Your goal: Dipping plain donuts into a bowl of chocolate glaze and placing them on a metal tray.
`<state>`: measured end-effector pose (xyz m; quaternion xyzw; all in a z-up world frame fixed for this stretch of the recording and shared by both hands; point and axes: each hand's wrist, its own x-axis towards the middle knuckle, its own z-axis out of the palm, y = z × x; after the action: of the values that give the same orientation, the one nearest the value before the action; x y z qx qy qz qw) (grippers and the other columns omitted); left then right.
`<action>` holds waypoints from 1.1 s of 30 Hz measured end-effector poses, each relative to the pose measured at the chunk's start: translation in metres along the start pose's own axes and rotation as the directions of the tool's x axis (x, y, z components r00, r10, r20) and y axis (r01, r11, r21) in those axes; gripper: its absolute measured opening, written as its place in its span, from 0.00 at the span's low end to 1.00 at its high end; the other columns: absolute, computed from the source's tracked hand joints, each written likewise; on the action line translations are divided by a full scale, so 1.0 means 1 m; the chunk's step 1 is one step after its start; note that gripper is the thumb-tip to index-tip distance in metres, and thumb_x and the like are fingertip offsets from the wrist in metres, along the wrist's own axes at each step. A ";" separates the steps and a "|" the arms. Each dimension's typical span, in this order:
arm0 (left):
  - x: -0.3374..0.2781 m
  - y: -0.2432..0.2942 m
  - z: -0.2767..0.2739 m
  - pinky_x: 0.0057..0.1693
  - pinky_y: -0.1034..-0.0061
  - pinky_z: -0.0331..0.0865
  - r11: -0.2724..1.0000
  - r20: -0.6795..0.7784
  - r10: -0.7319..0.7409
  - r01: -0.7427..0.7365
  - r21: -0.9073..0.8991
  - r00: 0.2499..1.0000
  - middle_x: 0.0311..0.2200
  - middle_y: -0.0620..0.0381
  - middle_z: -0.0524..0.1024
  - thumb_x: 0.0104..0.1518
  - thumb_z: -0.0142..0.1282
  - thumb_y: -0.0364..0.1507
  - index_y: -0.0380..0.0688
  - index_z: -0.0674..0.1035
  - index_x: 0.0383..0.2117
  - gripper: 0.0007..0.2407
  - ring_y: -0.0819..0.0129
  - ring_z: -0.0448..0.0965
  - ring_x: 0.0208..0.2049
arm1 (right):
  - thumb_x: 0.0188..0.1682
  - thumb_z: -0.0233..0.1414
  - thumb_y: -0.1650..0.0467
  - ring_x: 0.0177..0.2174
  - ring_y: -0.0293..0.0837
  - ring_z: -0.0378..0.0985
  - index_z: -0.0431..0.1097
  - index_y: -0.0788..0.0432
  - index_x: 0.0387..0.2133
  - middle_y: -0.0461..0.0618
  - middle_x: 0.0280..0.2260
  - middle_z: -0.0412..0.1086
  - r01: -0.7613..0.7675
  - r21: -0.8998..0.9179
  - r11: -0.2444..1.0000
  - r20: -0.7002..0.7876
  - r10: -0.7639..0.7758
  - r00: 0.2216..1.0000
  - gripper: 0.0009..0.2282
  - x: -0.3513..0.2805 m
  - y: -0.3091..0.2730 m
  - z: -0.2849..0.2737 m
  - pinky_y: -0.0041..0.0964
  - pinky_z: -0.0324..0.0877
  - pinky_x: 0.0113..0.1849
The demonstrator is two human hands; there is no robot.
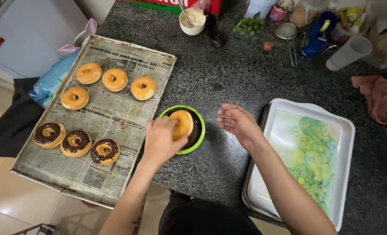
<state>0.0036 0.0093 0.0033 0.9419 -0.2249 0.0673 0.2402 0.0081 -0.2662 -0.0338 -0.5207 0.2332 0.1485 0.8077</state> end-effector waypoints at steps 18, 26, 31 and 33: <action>-0.040 -0.061 0.002 0.62 0.58 0.67 -0.612 0.449 -0.378 0.146 -0.777 0.810 0.53 0.44 0.76 0.59 0.34 0.32 0.30 0.72 0.52 0.21 0.55 0.76 0.54 | 0.53 0.46 0.74 0.45 0.44 0.78 0.62 0.58 0.60 0.50 0.51 0.71 0.025 -0.213 0.977 0.378 0.059 0.924 0.19 -0.037 0.019 0.113 0.41 0.74 0.48; -0.065 -0.128 -0.020 0.53 0.64 0.73 -0.372 0.341 -0.500 0.158 -0.915 0.796 0.45 0.54 0.77 0.59 0.45 0.25 0.38 0.74 0.48 0.12 0.64 0.78 0.45 | 0.52 0.44 0.78 0.47 0.46 0.77 0.60 0.62 0.61 0.54 0.51 0.69 0.015 -0.176 0.984 0.497 0.075 0.864 0.21 -0.008 0.035 0.165 0.44 0.74 0.51; -0.064 -0.179 -0.051 0.45 0.68 0.74 -0.062 0.285 -0.575 0.307 -0.950 0.767 0.41 0.56 0.79 0.61 0.47 0.28 0.39 0.75 0.48 0.12 0.67 0.80 0.39 | 0.51 0.44 0.78 0.47 0.48 0.77 0.60 0.62 0.61 0.54 0.49 0.69 -0.017 -0.196 0.980 0.486 0.112 0.867 0.21 0.020 0.066 0.200 0.45 0.74 0.52; -0.056 -0.207 -0.060 0.43 0.72 0.73 0.102 0.359 -0.620 0.526 -0.844 0.697 0.40 0.54 0.81 0.65 0.43 0.39 0.38 0.78 0.50 0.19 0.68 0.80 0.37 | 0.51 0.43 0.78 0.47 0.50 0.77 0.59 0.62 0.60 0.53 0.49 0.68 -0.060 -0.159 0.985 0.451 0.127 0.883 0.21 0.036 0.083 0.211 0.47 0.74 0.52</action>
<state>0.0473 0.2224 -0.0451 0.6507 0.1711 -0.1256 0.7290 0.0456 -0.0396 -0.0435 -0.5145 0.0493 0.3223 0.7931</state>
